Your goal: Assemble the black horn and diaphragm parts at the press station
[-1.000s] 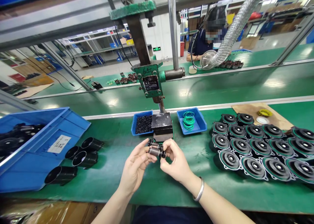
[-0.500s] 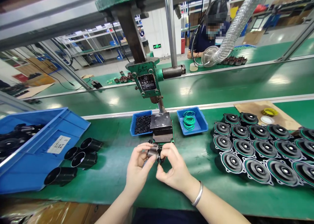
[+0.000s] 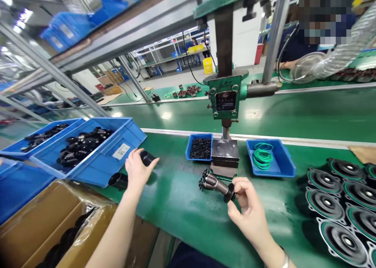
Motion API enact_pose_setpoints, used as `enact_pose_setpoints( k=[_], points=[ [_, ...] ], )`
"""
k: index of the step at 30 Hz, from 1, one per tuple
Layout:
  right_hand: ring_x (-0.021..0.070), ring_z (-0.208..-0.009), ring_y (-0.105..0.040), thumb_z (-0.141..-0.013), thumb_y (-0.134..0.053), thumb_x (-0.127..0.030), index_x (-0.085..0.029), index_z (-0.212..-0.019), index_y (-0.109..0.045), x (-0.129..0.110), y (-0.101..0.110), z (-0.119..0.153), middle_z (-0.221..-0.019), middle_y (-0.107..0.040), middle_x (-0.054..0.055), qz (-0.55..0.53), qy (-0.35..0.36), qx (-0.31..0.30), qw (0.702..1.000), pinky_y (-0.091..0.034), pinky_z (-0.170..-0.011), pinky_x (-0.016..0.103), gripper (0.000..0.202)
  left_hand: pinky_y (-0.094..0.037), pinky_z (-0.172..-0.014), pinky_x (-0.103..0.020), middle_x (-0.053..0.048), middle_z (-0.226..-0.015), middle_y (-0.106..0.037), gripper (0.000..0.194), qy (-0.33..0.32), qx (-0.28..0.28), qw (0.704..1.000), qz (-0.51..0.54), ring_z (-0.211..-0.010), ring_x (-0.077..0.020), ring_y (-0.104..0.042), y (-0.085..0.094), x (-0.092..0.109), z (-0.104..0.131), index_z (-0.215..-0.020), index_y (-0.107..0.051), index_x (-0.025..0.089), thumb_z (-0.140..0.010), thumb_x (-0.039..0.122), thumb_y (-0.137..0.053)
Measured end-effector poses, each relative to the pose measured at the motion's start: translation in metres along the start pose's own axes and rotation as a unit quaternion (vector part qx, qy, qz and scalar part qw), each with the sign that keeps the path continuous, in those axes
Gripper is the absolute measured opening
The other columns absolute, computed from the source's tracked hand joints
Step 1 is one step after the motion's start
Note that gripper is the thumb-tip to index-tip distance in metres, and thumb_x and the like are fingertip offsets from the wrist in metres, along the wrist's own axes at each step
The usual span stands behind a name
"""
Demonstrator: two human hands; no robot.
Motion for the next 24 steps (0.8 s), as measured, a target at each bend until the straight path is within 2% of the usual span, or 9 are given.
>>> enact_pose_setpoints(
  k=[1,3,7,10,12,15,18,22,24],
  points=[
    [0.0125,-0.085,-0.053,-0.077,-0.061,-0.013,-0.024,-0.093,-0.047,0.001,-0.001,-0.001,-0.102,-0.048,0.005,-0.009,-0.005,-0.004,1.000,-0.046,-0.070,0.017,0.024,-0.019,-0.112,-0.065,-0.027,-0.138,-0.049,0.054,0.014,-0.035,0.997,-0.067,-0.139,-0.0439,-0.034,-0.001,-0.015,-0.016,-0.121,-0.051,0.010,-0.077,0.031,-0.074],
    [0.0126,-0.084,-0.053,-0.077,-0.062,-0.014,-0.023,-0.092,-0.048,0.001,-0.002,-0.002,-0.100,-0.049,0.004,-0.024,-0.011,-0.008,1.000,-0.045,-0.070,0.017,0.022,-0.017,-0.111,-0.068,-0.031,-0.131,-0.054,0.060,0.018,-0.117,0.987,-0.112,-0.137,-0.0468,-0.038,-0.005,-0.033,-0.040,-0.126,-0.048,0.004,-0.074,0.020,-0.073],
    [0.0118,-0.081,-0.052,-0.078,-0.063,-0.015,-0.023,-0.092,-0.048,0.004,-0.003,-0.002,-0.099,-0.049,0.003,-0.044,-0.022,0.000,0.999,-0.045,-0.069,0.017,0.022,-0.038,-0.107,-0.054,-0.022,-0.122,-0.064,0.059,-0.027,-0.212,0.976,-0.044,-0.122,-0.0381,-0.057,-0.016,-0.028,-0.046,-0.123,-0.052,0.010,-0.069,0.014,-0.075],
    [0.0124,-0.083,-0.051,-0.079,-0.065,-0.016,-0.023,-0.092,-0.049,0.008,-0.001,-0.002,-0.099,-0.047,0.003,-0.054,-0.029,0.007,0.998,-0.045,-0.072,0.018,0.022,-0.046,-0.104,-0.039,-0.010,-0.122,-0.065,0.070,-0.081,-0.281,0.956,0.035,-0.117,-0.0261,-0.062,-0.020,-0.003,-0.008,-0.130,-0.046,0.019,-0.068,0.020,-0.080],
    [0.0127,-0.084,-0.050,-0.080,-0.065,-0.018,-0.023,-0.092,-0.049,0.012,0.000,0.000,-0.100,-0.047,0.003,-0.061,-0.039,0.005,0.997,-0.045,-0.072,0.019,0.022,-0.044,-0.108,-0.036,-0.004,-0.122,-0.065,0.078,-0.113,-0.333,0.929,0.116,-0.118,-0.0212,-0.061,-0.019,0.013,0.029,-0.137,-0.040,0.023,-0.070,0.022,-0.079],
    [0.0134,-0.084,-0.049,-0.081,-0.067,-0.021,-0.024,-0.093,-0.049,0.015,0.002,0.001,-0.102,-0.046,0.004,-0.073,-0.056,-0.003,0.996,-0.046,-0.070,0.020,0.022,-0.036,-0.115,-0.042,-0.005,-0.128,-0.060,0.084,-0.112,-0.404,0.861,0.287,-0.124,-0.0209,-0.055,-0.015,0.032,0.078,-0.146,-0.028,0.027,-0.077,0.020,-0.074],
    [0.0140,-0.083,-0.049,-0.082,-0.068,-0.022,-0.024,-0.095,-0.050,0.016,0.002,0.000,-0.104,-0.046,0.004,-0.089,-0.066,-0.010,0.994,-0.048,-0.069,0.022,0.022,-0.036,-0.115,-0.044,-0.010,-0.137,-0.051,0.086,-0.075,-0.433,0.812,0.385,-0.130,-0.0233,-0.050,-0.015,0.042,0.108,-0.150,-0.020,0.029,-0.081,0.020,-0.071],
    [0.0137,-0.083,-0.049,-0.082,-0.068,-0.021,-0.024,-0.095,-0.051,0.012,0.000,-0.001,-0.104,-0.046,0.005,-0.096,-0.061,-0.016,0.993,-0.047,-0.068,0.021,0.021,-0.035,-0.114,-0.051,-0.013,-0.136,-0.045,0.106,-0.036,-0.391,0.840,0.374,-0.129,-0.0297,-0.048,-0.027,0.044,0.122,-0.150,-0.017,0.028,-0.068,0.029,-0.085],
    [0.0137,-0.084,-0.049,-0.082,-0.068,-0.021,-0.024,-0.094,-0.051,0.011,0.000,-0.001,-0.103,-0.047,0.005,-0.090,-0.058,-0.017,0.994,-0.046,-0.069,0.021,0.021,-0.037,-0.112,-0.052,-0.011,-0.130,-0.047,0.102,-0.016,-0.374,0.849,0.373,-0.122,-0.0283,-0.053,-0.031,0.043,0.124,-0.149,-0.020,0.028,-0.070,0.029,-0.084]
  ],
)
Point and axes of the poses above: each hand's wrist, its own z-axis away from the middle knuckle, its own y-axis out of the back of the hand, x = y × z, the point moved 3 cm from there along -z, towards the middle knuckle
